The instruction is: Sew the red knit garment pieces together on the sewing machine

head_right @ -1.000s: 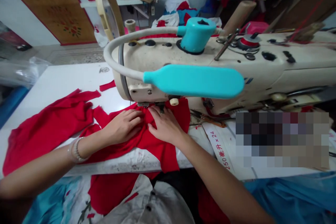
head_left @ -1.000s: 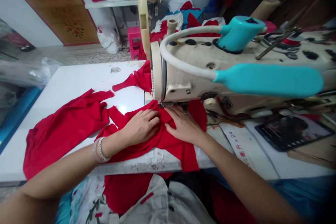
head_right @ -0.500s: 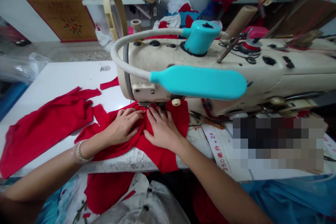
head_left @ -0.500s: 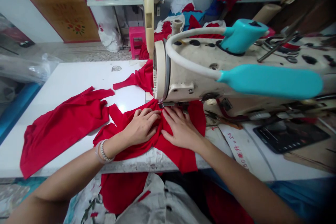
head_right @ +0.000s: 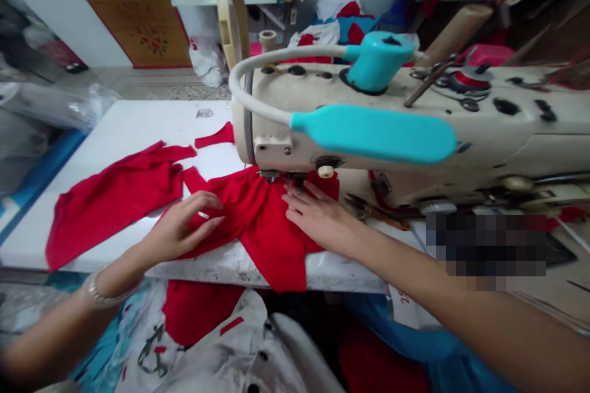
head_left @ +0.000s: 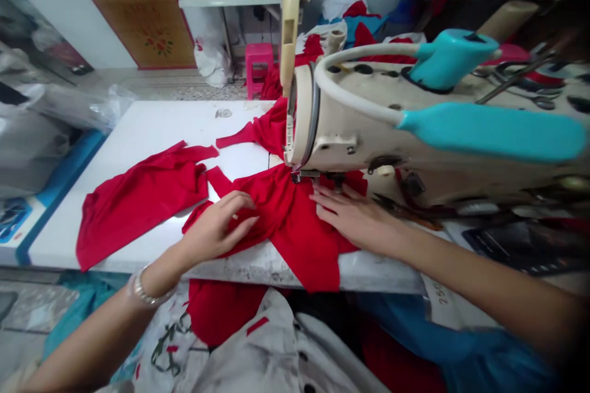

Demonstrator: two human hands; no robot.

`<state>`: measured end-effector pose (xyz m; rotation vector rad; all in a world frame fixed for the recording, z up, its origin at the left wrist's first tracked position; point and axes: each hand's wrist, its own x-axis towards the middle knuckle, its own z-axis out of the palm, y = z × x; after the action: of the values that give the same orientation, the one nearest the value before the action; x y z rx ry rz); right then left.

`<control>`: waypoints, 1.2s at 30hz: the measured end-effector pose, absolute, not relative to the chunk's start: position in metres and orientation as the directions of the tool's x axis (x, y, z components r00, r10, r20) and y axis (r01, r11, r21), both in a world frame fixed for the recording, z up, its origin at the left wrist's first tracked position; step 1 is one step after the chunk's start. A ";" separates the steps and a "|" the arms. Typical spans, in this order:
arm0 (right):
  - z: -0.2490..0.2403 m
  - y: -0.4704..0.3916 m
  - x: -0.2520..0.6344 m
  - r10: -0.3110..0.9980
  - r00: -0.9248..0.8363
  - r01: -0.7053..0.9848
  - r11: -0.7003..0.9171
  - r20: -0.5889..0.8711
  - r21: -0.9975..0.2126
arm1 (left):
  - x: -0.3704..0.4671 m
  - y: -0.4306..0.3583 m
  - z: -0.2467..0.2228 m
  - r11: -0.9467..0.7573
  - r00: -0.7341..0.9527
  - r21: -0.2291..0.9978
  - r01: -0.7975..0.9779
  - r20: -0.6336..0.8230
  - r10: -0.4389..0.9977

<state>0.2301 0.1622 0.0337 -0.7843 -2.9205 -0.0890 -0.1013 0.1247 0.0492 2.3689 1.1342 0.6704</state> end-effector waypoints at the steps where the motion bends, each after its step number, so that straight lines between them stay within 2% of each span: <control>1: 0.038 0.154 0.230 0.446 -0.890 0.449 0.894 0.099 0.011 | -0.117 0.113 0.050 -0.528 0.491 0.574 0.626 0.235 0.839; 3: 0.047 0.126 0.224 0.409 -0.912 0.407 0.912 0.035 -0.047 | -0.146 0.088 0.045 -0.468 0.425 0.536 0.702 0.212 0.880; 4: 0.050 0.109 0.219 0.436 -0.900 0.434 0.898 0.009 -0.064 | -0.158 0.076 0.040 -0.465 0.426 0.497 0.732 0.199 0.883; 7: 0.049 0.062 0.204 0.532 -0.847 0.532 0.847 -0.021 -0.013 | -0.178 0.050 0.025 -0.479 0.432 0.384 0.789 0.207 0.878; 10: 0.036 0.040 0.190 0.588 -0.809 0.588 0.809 0.004 0.005 | -0.180 0.040 0.017 -0.451 0.386 0.368 0.813 0.240 0.891; 14: 0.029 0.027 0.177 0.607 -0.784 0.587 0.793 0.128 -0.162 | -0.181 0.039 0.016 -0.510 0.444 0.343 0.789 0.256 0.859; 16: 0.029 0.016 0.171 0.620 -0.776 0.593 0.779 0.117 -0.204 | -0.185 0.037 0.017 -0.475 0.406 0.388 0.790 0.250 0.879; 20: 0.023 -0.008 0.153 0.648 -0.760 0.646 0.748 -0.043 -0.151 | -0.190 0.036 0.030 -0.302 0.246 0.664 0.684 0.180 0.953; 22: 0.020 -0.009 0.140 0.631 -0.768 0.639 0.743 -0.112 -0.200 | -0.179 0.040 0.042 -0.272 0.107 0.760 0.590 0.260 0.960; 24: 0.022 0.000 0.130 0.556 -0.827 0.551 0.771 -0.083 -0.319 | -0.153 0.048 0.051 -0.310 -0.018 0.766 0.564 0.387 0.922; 26: 0.026 0.020 0.125 0.534 -0.842 0.474 0.801 0.080 -0.366 | -0.116 0.058 0.050 -0.378 0.054 0.686 0.622 0.444 0.895; 28: 0.031 0.043 0.133 0.630 -0.735 0.558 0.772 0.250 -0.303 | -0.078 0.066 0.038 -0.464 0.287 0.525 0.714 0.385 0.877; 30: 0.034 0.057 0.158 0.725 -0.611 0.673 0.687 0.318 -0.273 | -0.054 0.071 0.019 -0.491 0.399 0.321 0.810 0.313 0.862; 32: 0.034 0.054 0.201 0.775 -0.588 0.673 0.627 0.231 -0.391 | -0.049 0.072 0.000 -0.472 0.405 0.192 0.861 0.303 0.863; 34: 0.033 0.037 0.253 0.821 -0.568 0.648 0.492 0.062 -0.581 | -0.059 0.070 -0.012 -0.490 0.420 0.169 0.855 0.326 0.847; 35: 0.032 0.025 0.279 0.856 -0.517 0.671 0.392 -0.018 -0.629 | -0.066 0.069 -0.016 -0.518 0.442 0.173 0.838 0.342 0.829; 36: 0.032 0.014 0.300 0.893 -0.442 0.728 0.302 -0.084 -0.615 | -0.073 0.067 -0.017 -0.550 0.466 0.173 0.817 0.363 0.807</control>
<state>0.2998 0.0136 0.0317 -1.4747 -2.2985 0.8629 -0.0725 0.0672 -0.0166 2.7111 1.5014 0.6494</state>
